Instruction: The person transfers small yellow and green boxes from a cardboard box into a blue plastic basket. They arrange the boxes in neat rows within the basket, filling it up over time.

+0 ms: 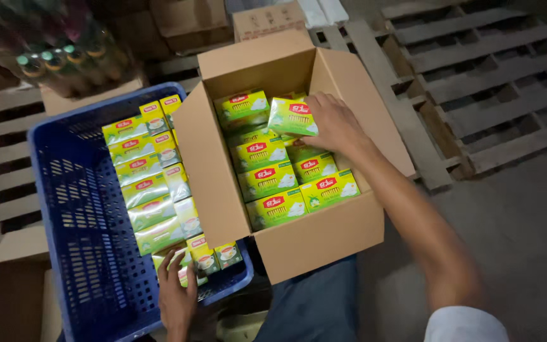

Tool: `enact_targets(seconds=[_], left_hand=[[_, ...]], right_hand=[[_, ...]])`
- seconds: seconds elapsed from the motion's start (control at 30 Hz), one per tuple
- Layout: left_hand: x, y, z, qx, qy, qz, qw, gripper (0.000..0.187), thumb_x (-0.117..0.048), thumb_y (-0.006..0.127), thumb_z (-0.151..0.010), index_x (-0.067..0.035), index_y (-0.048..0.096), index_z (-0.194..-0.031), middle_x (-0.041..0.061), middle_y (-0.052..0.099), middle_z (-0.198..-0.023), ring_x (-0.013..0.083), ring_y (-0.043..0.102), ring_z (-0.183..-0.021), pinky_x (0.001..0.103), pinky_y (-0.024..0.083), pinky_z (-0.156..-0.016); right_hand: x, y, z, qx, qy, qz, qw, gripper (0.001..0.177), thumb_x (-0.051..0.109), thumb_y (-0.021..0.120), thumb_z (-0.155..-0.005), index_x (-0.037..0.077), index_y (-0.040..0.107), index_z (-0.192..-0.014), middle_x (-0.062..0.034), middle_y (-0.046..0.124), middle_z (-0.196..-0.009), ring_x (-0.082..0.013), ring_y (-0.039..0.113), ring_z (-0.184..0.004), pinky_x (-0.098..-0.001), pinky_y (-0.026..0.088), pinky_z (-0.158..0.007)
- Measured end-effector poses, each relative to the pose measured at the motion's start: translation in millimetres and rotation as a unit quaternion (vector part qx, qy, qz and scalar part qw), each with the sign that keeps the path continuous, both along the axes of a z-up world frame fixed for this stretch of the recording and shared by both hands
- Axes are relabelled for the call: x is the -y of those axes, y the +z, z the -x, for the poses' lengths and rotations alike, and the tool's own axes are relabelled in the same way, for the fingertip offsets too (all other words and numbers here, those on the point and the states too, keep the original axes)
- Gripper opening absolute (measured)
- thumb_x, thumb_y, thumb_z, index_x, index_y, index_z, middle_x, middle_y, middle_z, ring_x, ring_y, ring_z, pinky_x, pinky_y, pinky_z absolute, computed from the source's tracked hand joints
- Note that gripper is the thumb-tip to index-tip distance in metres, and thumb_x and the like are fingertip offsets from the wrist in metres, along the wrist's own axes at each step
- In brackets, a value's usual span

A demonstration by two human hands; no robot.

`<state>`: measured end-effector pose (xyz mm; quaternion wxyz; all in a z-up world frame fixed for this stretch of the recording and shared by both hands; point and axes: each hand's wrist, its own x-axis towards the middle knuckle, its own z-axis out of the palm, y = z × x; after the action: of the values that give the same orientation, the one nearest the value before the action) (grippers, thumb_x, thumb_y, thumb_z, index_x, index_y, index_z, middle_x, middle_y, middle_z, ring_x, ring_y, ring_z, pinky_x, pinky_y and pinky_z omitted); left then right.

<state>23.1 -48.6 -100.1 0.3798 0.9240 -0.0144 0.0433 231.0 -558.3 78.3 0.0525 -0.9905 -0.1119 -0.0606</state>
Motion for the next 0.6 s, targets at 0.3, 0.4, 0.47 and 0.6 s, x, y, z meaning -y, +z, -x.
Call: enact_targets(seconds=[0.3,0.4,0.47,0.6], left_hand=[[-6,28,-1,0.012,0.114,0.198,0.974,0.033,-0.024,0.062,-0.111,-0.017,0.072,-0.141,0.005,0.071,-0.143,0.0234,0.071,-0.114,0.035,0.057,-0.092],[-17,46,3,0.005,0.126,0.219,0.968,0.035,-0.013,0.067,-0.109,-0.007,0.072,-0.143,0.028,0.065,-0.143,0.0587,0.069,-0.121,0.067,0.059,-0.100],[-29,53,8,-0.015,0.129,0.268,0.955,0.037,-0.016,0.067,-0.109,-0.006,0.071,-0.145,0.028,0.067,-0.143,0.0549,0.071,-0.122,0.064,0.060,-0.102],[-39,82,8,-0.029,0.091,0.418,0.903,0.051,-0.025,0.060,-0.112,-0.002,0.057,-0.157,0.032,0.064,-0.149,0.0482,0.071,-0.129,0.060,0.055,-0.112]], right_hand=[[-109,106,51,0.020,0.080,-0.210,0.974,0.088,0.031,0.100,-0.079,0.002,0.053,-0.148,-0.0158,0.057,-0.126,-0.0342,0.064,-0.109,-0.0449,0.052,-0.093],[-147,95,64,0.048,0.146,-0.212,0.965,0.103,0.013,0.101,-0.059,0.007,0.055,-0.151,-0.0180,0.058,-0.120,-0.0466,0.066,-0.116,-0.0534,0.054,-0.101],[-184,95,83,0.055,0.183,-0.167,0.967,0.111,0.011,0.103,-0.052,0.007,0.056,-0.152,-0.0182,0.060,-0.121,-0.0450,0.065,-0.116,-0.0536,0.053,-0.101],[-246,78,108,0.066,0.249,-0.105,0.961,0.126,0.013,0.107,-0.042,0.010,0.054,-0.156,-0.0154,0.064,-0.130,-0.0411,0.062,-0.125,-0.0520,0.050,-0.107]])
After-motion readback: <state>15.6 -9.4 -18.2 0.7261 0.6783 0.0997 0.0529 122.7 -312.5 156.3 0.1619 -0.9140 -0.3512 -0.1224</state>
